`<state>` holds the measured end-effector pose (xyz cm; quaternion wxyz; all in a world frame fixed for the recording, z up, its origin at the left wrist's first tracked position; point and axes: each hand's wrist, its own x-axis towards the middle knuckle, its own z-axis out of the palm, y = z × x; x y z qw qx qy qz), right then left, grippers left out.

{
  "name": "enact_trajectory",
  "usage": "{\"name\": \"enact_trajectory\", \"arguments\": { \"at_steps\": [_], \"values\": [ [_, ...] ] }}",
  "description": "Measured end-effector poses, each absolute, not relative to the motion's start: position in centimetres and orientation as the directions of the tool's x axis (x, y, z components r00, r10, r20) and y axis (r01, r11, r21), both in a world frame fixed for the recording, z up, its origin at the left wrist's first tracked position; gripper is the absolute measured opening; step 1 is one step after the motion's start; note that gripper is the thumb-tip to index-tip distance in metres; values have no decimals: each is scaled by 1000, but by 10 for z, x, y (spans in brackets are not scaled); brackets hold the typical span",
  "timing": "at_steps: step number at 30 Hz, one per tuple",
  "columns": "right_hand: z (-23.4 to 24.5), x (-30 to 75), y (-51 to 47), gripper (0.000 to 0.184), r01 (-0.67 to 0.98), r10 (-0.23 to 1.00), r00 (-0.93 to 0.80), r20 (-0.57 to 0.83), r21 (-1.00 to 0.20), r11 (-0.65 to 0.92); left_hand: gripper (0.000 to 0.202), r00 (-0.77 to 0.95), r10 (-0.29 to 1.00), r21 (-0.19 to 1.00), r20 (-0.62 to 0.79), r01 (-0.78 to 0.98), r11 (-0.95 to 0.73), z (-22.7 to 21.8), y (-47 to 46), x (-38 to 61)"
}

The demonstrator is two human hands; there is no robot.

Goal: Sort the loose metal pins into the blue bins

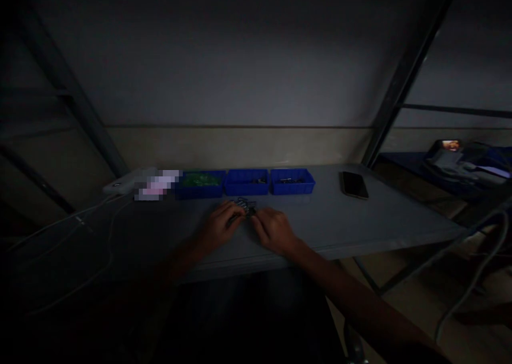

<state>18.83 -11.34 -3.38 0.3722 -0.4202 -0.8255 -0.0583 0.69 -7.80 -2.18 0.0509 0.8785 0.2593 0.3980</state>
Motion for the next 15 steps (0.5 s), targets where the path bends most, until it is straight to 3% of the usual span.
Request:
{"name": "enact_trajectory", "arguments": {
  "at_steps": [6, 9, 11, 15],
  "values": [
    [-31, 186, -114, 32, 733, 601, -403, 690, -149, 663, 13, 538, 526, 310, 658, 443, -841, -23, -77, 7],
    [-20, 199, -105, 34, 795, 585, -336, 738, -111, 596, 13, 494, 555, 317, 669, 486, -814, -24, -76, 5],
    [-9, 215, -92, 36, 877, 608, -189, 771, -147, 458, 13, 467, 566, 316, 679, 511, -800, -23, -76, 3],
    [7, 249, -66, 39, 956, 685, 235, 690, -291, -35, 12, 461, 587, 309, 665, 547, -778, -21, -79, 0]
  ]
}}
